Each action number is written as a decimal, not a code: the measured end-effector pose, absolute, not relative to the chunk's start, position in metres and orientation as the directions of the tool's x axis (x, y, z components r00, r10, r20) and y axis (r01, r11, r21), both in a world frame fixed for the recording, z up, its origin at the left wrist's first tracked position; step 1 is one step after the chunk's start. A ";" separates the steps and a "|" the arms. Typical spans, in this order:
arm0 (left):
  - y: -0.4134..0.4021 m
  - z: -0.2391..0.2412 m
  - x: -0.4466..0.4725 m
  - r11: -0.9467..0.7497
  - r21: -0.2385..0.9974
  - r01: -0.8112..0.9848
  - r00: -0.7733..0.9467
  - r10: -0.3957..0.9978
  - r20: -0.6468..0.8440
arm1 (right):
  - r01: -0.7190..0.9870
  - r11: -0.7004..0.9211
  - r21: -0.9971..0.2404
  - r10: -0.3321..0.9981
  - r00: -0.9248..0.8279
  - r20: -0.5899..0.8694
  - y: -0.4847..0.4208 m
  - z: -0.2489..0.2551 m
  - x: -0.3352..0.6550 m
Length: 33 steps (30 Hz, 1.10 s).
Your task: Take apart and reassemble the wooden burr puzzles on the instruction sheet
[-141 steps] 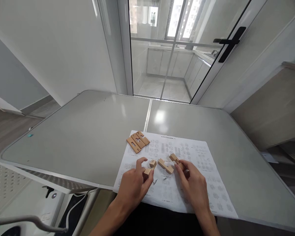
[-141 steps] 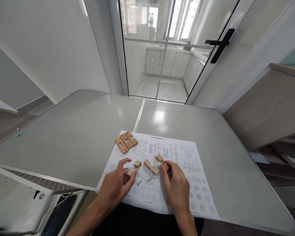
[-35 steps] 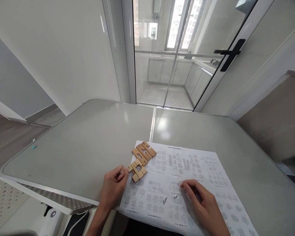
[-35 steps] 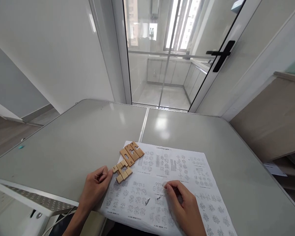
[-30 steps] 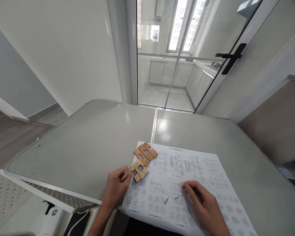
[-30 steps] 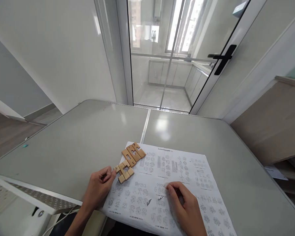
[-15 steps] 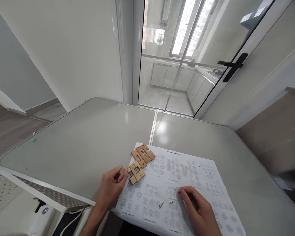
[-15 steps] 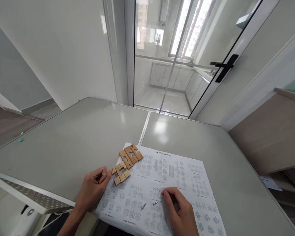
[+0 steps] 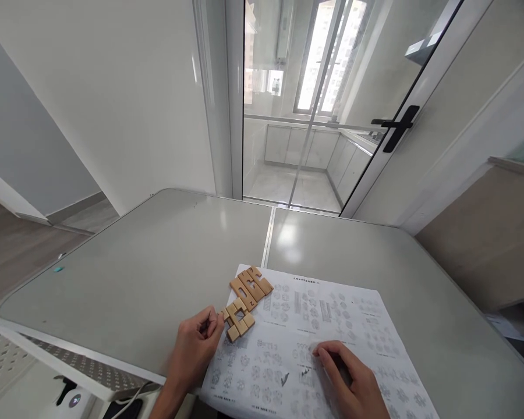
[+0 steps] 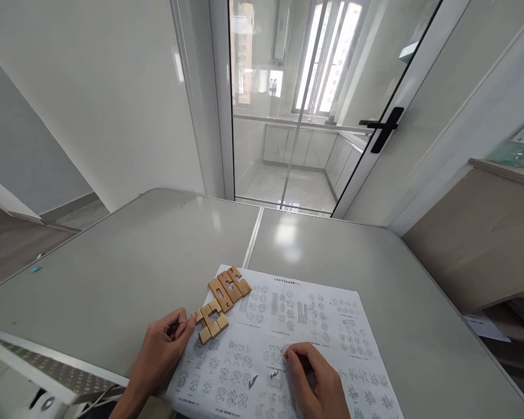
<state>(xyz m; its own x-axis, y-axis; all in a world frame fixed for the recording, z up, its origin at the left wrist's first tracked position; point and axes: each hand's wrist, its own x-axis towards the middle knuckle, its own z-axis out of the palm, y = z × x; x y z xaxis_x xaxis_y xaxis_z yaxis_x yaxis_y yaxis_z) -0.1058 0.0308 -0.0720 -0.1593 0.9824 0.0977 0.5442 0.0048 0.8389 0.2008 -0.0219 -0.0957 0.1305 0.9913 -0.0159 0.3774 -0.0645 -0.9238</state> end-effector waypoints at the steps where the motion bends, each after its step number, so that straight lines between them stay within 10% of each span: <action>1: 0.031 -0.071 -0.106 0.008 0.840 0.543 -0.159 0.983 0.094 | 0.380 -0.066 -0.923 0.991 0.135 -0.015 -0.022 -0.095 0.200; 33: 0.031 -0.068 -0.103 -0.041 0.801 0.598 -0.191 0.963 0.192 | 0.419 -0.007 -0.908 1.000 0.011 -0.003 -0.023 -0.087 0.206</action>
<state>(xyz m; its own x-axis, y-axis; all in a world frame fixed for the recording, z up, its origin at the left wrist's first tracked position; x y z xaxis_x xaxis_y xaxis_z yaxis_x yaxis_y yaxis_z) -0.1035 0.0310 -0.0680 -0.1914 0.9626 0.1916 0.5977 -0.0405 0.8007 0.2060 -0.0233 -0.0874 0.0114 0.9999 -0.0025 0.4193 -0.0071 -0.9078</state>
